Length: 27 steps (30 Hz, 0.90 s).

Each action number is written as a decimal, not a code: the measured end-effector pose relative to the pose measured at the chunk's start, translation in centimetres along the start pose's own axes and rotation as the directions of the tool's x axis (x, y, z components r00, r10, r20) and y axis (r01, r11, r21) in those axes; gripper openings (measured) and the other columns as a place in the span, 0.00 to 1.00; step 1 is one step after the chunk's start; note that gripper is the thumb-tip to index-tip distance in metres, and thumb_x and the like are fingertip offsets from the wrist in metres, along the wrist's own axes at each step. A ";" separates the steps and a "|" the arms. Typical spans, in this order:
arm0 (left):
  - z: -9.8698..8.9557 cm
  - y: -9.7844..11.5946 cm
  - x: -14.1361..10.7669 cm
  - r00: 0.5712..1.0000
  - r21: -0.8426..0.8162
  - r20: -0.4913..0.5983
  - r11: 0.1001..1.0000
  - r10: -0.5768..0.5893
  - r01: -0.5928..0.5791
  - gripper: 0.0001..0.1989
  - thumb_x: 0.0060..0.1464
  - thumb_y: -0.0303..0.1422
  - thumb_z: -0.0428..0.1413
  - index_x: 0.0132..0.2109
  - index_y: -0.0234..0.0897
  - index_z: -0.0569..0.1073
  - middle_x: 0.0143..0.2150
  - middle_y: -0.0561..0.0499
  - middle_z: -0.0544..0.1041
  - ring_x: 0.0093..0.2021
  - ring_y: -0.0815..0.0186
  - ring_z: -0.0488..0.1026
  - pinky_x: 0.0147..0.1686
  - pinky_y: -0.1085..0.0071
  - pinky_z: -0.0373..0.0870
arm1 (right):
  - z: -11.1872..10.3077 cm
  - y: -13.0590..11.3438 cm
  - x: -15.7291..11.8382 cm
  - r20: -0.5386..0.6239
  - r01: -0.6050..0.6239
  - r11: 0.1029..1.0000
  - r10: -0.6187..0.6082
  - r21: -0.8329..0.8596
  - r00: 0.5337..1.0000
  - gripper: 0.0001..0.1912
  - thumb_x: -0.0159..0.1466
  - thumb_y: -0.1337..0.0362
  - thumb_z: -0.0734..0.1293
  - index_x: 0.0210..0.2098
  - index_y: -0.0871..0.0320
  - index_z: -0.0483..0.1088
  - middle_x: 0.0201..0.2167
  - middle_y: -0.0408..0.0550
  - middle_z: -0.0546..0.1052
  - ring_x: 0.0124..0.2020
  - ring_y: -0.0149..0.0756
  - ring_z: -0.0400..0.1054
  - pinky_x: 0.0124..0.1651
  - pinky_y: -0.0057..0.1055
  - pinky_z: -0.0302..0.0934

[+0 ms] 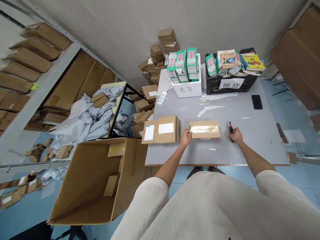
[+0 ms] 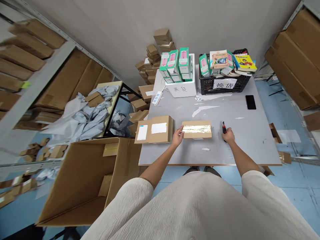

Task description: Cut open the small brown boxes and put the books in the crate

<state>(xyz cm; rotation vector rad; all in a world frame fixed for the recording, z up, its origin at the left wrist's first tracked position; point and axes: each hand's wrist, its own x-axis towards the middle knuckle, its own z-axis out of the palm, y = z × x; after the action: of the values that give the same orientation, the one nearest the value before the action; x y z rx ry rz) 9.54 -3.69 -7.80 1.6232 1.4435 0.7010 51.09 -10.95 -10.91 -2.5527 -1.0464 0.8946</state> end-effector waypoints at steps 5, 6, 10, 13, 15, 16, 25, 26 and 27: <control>0.8 -1.1 0.7 0.997 -0.092 -0.044 0.994 0.061 -0.065 0.30 0.71 0.51 0.57 0.71 0.40 0.75 0.56 0.39 0.78 0.50 0.57 0.78 0.57 0.58 0.78 | -3.8 -2.5 -1.5 -0.084 0.166 0.953 -0.149 0.254 0.985 0.23 0.60 0.59 0.67 0.54 0.56 0.72 0.42 0.49 0.82 0.41 0.43 0.78 0.48 0.36 0.71; 0.9 -1.3 0.8 0.997 -0.102 -0.050 0.993 0.062 -0.067 0.30 0.71 0.50 0.58 0.71 0.40 0.75 0.55 0.39 0.78 0.50 0.58 0.78 0.58 0.58 0.78 | -4.6 -3.4 -2.0 -0.090 0.215 0.936 -0.198 0.279 0.976 0.22 0.62 0.58 0.66 0.54 0.56 0.74 0.41 0.50 0.83 0.40 0.43 0.78 0.47 0.37 0.71; 1.5 -1.7 1.4 0.997 -0.139 -0.066 0.989 0.034 -0.043 0.28 0.69 0.47 0.60 0.70 0.39 0.76 0.55 0.40 0.78 0.46 0.59 0.78 0.58 0.57 0.77 | -6.7 -7.8 -4.9 -0.013 0.459 0.850 -0.472 0.258 0.881 0.24 0.70 0.54 0.62 0.59 0.58 0.75 0.42 0.51 0.85 0.39 0.45 0.78 0.47 0.40 0.74; 1.8 -1.7 1.7 0.997 -0.169 -0.070 0.985 0.027 -0.039 0.27 0.68 0.45 0.62 0.69 0.40 0.77 0.53 0.42 0.79 0.45 0.60 0.79 0.58 0.57 0.78 | -6.9 -11.4 -7.3 0.110 0.665 0.730 -0.682 0.155 0.723 0.26 0.75 0.54 0.59 0.66 0.55 0.74 0.56 0.54 0.84 0.52 0.48 0.79 0.56 0.42 0.73; 2.0 -1.6 1.7 0.997 -0.193 -0.070 0.980 0.036 -0.049 0.27 0.67 0.44 0.63 0.69 0.40 0.78 0.53 0.42 0.79 0.44 0.60 0.79 0.58 0.57 0.78 | -6.4 -13.7 -8.8 0.219 0.779 0.627 -0.762 0.013 0.609 0.26 0.77 0.56 0.59 0.69 0.53 0.73 0.65 0.53 0.80 0.62 0.50 0.75 0.64 0.44 0.70; 2.1 -1.5 1.7 0.997 -0.206 -0.071 0.977 0.041 -0.055 0.27 0.67 0.44 0.63 0.68 0.40 0.78 0.52 0.42 0.78 0.44 0.61 0.79 0.58 0.58 0.78 | -6.1 -14.8 -9.6 0.276 0.801 0.595 -0.761 -0.065 0.587 0.25 0.77 0.57 0.59 0.69 0.54 0.73 0.66 0.54 0.79 0.64 0.50 0.74 0.65 0.44 0.68; 2.8 -1.5 1.1 0.995 -0.294 -0.072 0.951 0.074 -0.092 0.26 0.66 0.41 0.65 0.67 0.41 0.79 0.53 0.42 0.78 0.43 0.62 0.78 0.55 0.59 0.79 | -3.6 -20.6 -13.4 0.460 0.790 0.380 -0.657 -0.482 0.597 0.23 0.78 0.62 0.59 0.69 0.50 0.73 0.62 0.53 0.81 0.58 0.46 0.76 0.54 0.34 0.67; 2.8 -1.5 1.0 0.995 -0.298 -0.071 0.950 0.076 -0.094 0.26 0.65 0.40 0.65 0.67 0.41 0.79 0.54 0.42 0.78 0.43 0.62 0.78 0.55 0.59 0.78 | -3.5 -20.8 -13.5 0.465 0.786 0.371 -0.652 -0.494 0.600 0.23 0.78 0.62 0.59 0.69 0.50 0.73 0.62 0.53 0.81 0.58 0.46 0.76 0.53 0.34 0.67; 2.8 -1.5 1.0 0.995 -0.302 -0.068 0.949 0.075 -0.093 0.26 0.65 0.40 0.65 0.68 0.40 0.79 0.54 0.42 0.78 0.43 0.62 0.78 0.55 0.59 0.78 | -3.5 -20.9 -13.6 0.467 0.782 0.367 -0.646 -0.504 0.604 0.23 0.78 0.62 0.59 0.69 0.50 0.74 0.61 0.52 0.81 0.57 0.46 0.76 0.53 0.33 0.66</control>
<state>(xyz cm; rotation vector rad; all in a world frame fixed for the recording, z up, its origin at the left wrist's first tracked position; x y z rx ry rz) 11.29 -3.32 -10.63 1.4391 1.2387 0.9742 34.13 -5.49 6.90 -1.9530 -2.6967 0.5232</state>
